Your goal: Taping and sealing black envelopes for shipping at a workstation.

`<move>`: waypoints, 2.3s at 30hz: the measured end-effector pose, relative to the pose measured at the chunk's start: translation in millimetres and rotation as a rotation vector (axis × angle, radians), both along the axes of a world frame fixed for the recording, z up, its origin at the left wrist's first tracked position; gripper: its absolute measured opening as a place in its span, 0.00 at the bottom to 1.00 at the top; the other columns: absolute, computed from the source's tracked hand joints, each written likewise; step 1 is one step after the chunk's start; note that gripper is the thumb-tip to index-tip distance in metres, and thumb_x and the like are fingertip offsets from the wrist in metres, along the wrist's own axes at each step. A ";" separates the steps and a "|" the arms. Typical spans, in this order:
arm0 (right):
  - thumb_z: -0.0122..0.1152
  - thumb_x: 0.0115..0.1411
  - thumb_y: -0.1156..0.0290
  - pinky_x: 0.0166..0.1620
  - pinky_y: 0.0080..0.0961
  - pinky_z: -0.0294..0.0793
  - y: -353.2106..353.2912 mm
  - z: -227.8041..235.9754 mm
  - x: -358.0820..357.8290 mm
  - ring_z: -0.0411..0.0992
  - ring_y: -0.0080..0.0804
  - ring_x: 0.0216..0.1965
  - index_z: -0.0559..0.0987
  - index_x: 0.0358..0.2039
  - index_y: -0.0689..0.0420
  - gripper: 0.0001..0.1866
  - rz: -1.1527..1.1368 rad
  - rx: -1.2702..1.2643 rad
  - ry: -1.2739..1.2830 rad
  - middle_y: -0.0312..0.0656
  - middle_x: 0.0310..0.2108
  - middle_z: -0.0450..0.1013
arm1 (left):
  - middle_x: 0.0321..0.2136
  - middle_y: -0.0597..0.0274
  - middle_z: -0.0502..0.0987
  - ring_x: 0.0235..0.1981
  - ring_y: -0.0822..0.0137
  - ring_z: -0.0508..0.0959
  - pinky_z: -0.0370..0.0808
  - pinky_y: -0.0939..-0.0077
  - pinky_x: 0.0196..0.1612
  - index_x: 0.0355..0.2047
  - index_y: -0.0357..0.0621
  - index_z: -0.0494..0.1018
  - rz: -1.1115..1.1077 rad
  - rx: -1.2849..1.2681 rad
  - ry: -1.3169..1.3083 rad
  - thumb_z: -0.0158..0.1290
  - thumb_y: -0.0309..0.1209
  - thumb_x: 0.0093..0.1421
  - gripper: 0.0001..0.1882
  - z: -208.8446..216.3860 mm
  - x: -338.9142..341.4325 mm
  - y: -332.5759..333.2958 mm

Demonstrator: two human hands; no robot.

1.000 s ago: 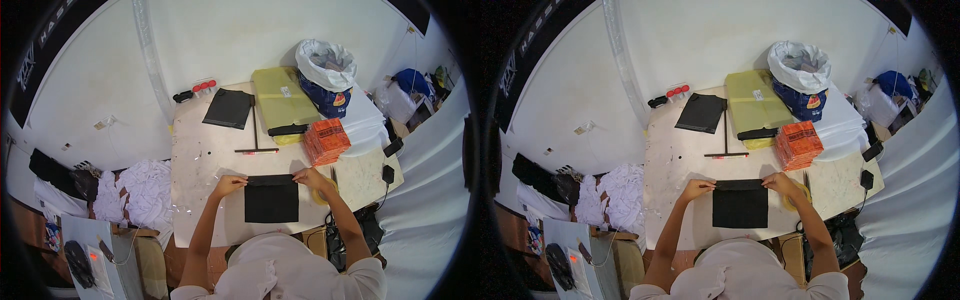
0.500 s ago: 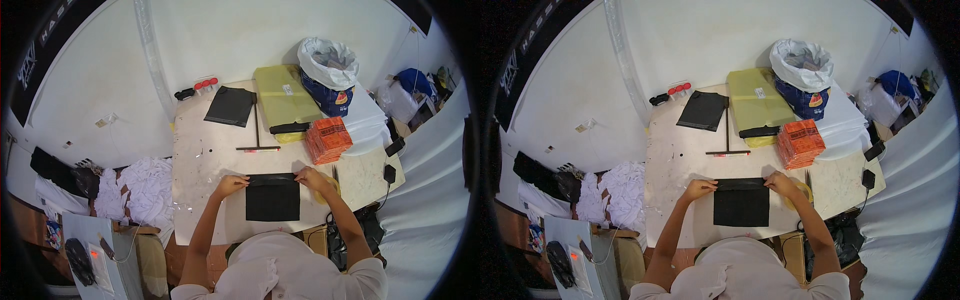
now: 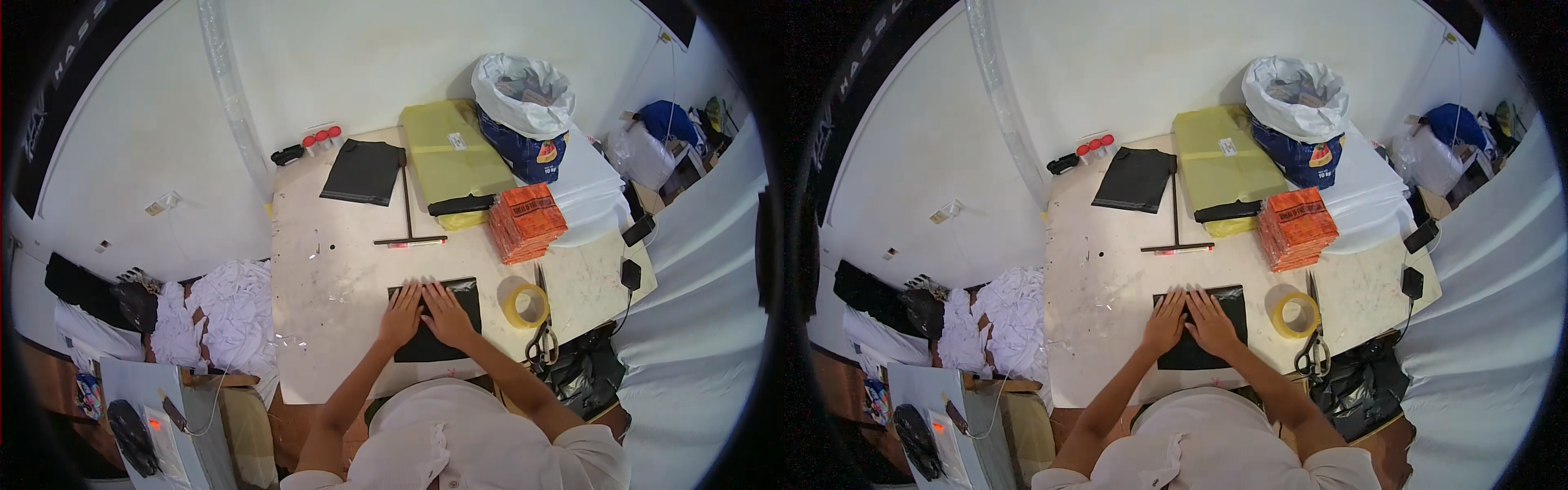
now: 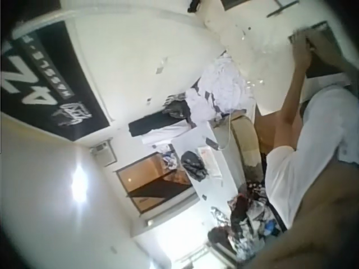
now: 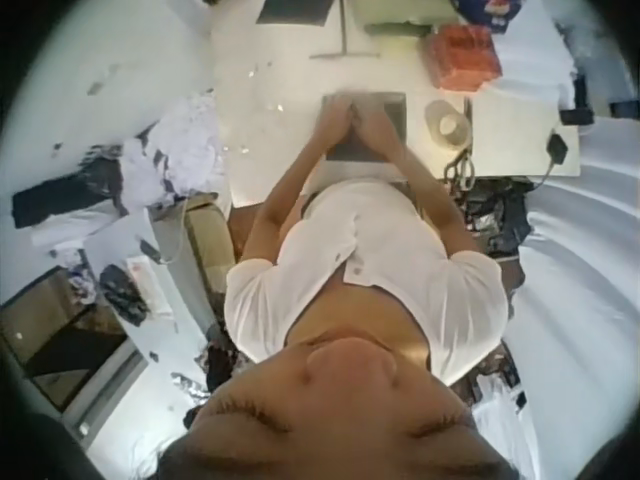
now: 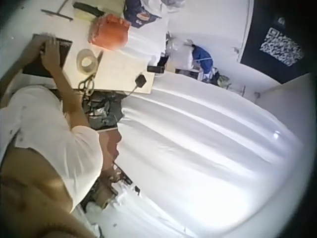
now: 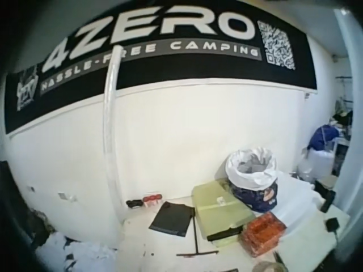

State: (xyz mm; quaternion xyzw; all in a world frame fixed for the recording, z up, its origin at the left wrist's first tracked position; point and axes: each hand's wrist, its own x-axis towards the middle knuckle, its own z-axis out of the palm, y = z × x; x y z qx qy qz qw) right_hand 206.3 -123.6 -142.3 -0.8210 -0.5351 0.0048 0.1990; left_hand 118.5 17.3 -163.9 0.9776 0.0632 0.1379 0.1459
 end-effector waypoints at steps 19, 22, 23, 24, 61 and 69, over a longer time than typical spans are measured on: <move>0.59 0.53 0.60 0.36 0.28 0.69 -86.5 139.3 152.9 0.71 0.38 0.33 0.75 0.38 0.63 0.19 -0.806 0.683 -0.124 0.47 0.33 0.73 | 0.59 0.38 0.50 0.61 0.44 0.49 0.43 0.52 0.61 0.58 0.38 0.54 0.414 -0.062 0.025 0.43 0.47 0.59 0.33 13.7 -9.4 -18.5; 0.61 0.50 0.58 0.37 0.31 0.69 -110.2 86.7 224.9 0.72 0.39 0.33 0.75 0.38 0.64 0.22 -0.992 0.514 -0.184 0.49 0.34 0.74 | 0.59 0.47 0.53 0.60 0.46 0.52 0.49 0.51 0.60 0.55 0.43 0.60 0.035 -0.128 -0.050 0.46 0.45 0.58 0.29 33.7 -6.4 -43.0; 0.63 0.49 0.57 0.36 0.30 0.69 -110.4 74.2 234.8 0.72 0.39 0.32 0.75 0.38 0.66 0.24 -1.071 0.424 -0.090 0.49 0.33 0.74 | 0.59 0.50 0.54 0.60 0.47 0.52 0.51 0.50 0.59 0.54 0.45 0.61 -0.154 -0.148 -0.022 0.47 0.45 0.57 0.28 36.2 -9.3 -51.6; 0.63 0.49 0.57 0.36 0.30 0.69 -108.9 67.5 238.1 0.72 0.39 0.32 0.75 0.38 0.66 0.24 -1.070 0.409 -0.083 0.49 0.33 0.74 | 0.59 0.56 0.55 0.60 0.50 0.53 0.53 0.50 0.58 0.53 0.48 0.63 -0.209 -0.173 -0.018 0.49 0.44 0.55 0.26 33.0 -10.9 -57.3; 0.54 0.53 0.70 0.35 0.34 0.68 -89.4 68.5 -10.9 0.70 0.46 0.31 0.74 0.29 0.62 0.08 -0.528 0.430 0.460 0.51 0.29 0.71 | 0.22 0.55 0.77 0.22 0.68 0.77 0.72 0.79 0.27 0.25 0.35 0.75 0.145 -0.915 -0.106 0.60 0.27 0.48 0.08 34.5 7.0 -51.1; 0.47 0.57 0.62 0.30 0.45 0.69 -58.6 32.9 -14.5 0.70 0.55 0.25 0.74 0.22 0.63 0.16 -0.459 0.138 0.701 0.57 0.20 0.70 | 0.21 0.55 0.75 0.22 0.66 0.76 0.72 0.77 0.26 0.24 0.36 0.74 0.078 -0.807 -0.128 0.60 0.25 0.45 0.07 31.1 3.6 -58.7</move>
